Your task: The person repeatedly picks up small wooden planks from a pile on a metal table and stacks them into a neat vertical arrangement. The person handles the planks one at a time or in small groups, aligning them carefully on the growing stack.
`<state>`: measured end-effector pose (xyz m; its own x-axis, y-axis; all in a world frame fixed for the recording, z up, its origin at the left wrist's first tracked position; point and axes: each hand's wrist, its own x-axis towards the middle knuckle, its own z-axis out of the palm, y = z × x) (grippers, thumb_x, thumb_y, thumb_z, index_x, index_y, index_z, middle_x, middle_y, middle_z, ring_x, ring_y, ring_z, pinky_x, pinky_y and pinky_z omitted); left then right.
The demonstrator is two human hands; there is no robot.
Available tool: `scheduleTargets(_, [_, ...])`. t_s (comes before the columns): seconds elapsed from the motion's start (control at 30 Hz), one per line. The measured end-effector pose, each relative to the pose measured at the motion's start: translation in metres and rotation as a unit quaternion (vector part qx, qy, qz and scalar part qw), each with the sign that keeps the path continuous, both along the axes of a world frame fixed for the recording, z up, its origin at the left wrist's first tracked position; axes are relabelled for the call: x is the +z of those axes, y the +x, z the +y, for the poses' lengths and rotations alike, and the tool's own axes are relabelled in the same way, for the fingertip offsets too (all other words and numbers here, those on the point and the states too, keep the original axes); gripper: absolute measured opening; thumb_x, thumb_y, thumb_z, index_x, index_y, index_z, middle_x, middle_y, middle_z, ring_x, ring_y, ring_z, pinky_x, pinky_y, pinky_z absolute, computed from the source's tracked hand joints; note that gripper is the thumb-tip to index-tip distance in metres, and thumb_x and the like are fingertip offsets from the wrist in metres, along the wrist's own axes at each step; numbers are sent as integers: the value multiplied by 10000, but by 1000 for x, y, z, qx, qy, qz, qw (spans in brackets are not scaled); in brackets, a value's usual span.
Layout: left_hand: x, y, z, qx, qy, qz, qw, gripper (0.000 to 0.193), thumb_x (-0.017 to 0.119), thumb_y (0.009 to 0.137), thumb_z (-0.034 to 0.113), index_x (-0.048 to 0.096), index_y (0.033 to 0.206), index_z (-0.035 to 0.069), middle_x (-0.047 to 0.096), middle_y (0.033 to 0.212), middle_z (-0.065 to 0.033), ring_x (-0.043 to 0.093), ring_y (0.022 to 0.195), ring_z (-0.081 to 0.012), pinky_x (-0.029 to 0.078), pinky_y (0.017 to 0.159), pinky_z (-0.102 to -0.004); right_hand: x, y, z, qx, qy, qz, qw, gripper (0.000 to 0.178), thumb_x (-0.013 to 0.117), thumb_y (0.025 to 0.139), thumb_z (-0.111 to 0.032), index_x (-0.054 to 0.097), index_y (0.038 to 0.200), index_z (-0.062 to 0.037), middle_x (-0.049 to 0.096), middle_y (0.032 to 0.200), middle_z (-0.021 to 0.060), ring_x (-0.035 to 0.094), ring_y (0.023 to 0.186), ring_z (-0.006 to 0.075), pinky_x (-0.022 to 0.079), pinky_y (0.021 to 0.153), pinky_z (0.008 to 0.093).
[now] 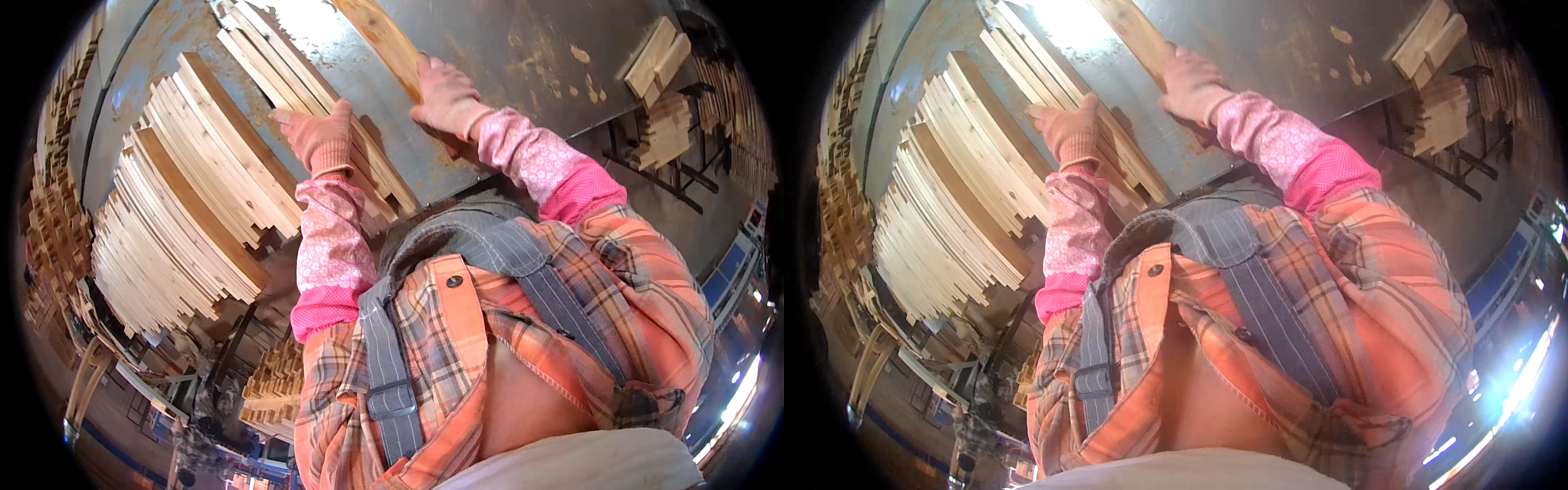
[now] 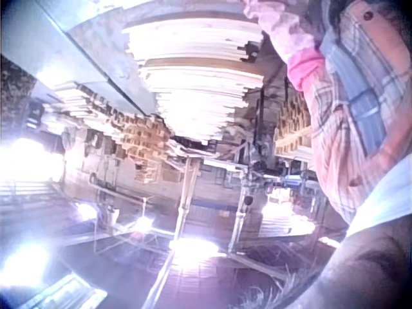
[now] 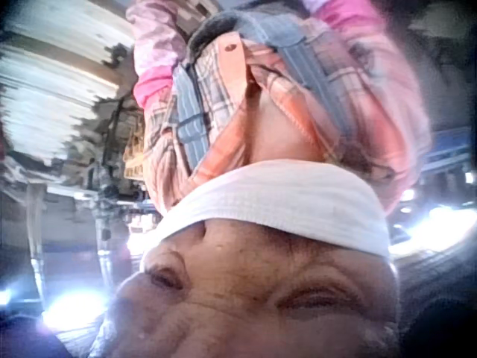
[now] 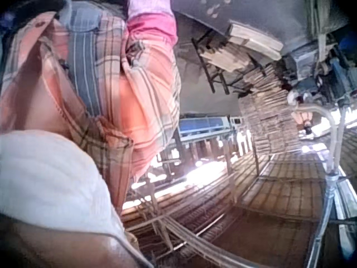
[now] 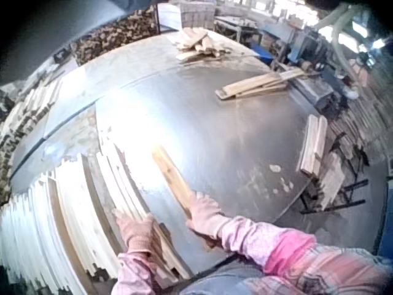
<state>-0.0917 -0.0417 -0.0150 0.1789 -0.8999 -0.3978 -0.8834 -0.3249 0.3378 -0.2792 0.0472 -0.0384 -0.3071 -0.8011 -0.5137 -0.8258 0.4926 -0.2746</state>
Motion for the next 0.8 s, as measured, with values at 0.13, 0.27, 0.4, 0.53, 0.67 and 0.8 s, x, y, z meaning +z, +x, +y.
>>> scheduleTargets(0.13, [-12,11,0,-8,-21,-6,1000,1329,889,694,452,96,1596,-116,463,1477,-330,542,1329,-437,474,1116,-449,9,-8,-32,-44,-41,-207,977,780,794,790,-269,487,1464,-24,652,1243,200,647,1112,323,528,963,416])
scheduleTargets(0.27, [-17,21,-15,-16,-8,43,999,1353,898,691,497,101,1589,-127,452,1484,-330,534,1340,-430,475,1118,-449,-4,9,-44,58,-24,-382,922,644,758,790,-231,589,1382,-43,718,1000,137,662,890,241,538,832,383])
scheduleTargets(0.4, [1,16,-17,17,31,95,995,1380,906,682,560,119,1575,-139,405,1511,-321,482,1381,-450,443,1155,-434,7,46,-33,95,15,-365,926,582,739,783,-276,642,1312,-55,746,1029,156,693,893,282,542,821,394])
scheduleTargets(0.53, [11,-11,-2,-13,0,-61,998,1362,919,657,469,116,1597,-102,393,1530,-310,483,1385,-430,443,1155,-439,7,56,-38,87,75,-303,946,556,745,780,-315,664,1245,-21,732,1144,203,688,1101,342,525,948,410])
scheduleTargets(0.67, [20,-12,-19,-13,46,-80,996,1209,867,698,443,235,1569,-108,432,1478,-333,532,1325,-430,475,1109,-438,2,44,-32,11,33,-425,905,438,722,843,-250,695,1211,-15,739,1011,166,701,920,276,547,819,361])
scheduleTargets(0.8, [-2,53,-44,15,17,405,914,904,801,773,380,461,1485,-62,550,1401,-247,593,1228,-363,507,1056,-425,-3,14,-10,-311,-50,-539,781,296,696,904,-153,702,1171,-24,629,774,21,561,601,109,449,529,278])
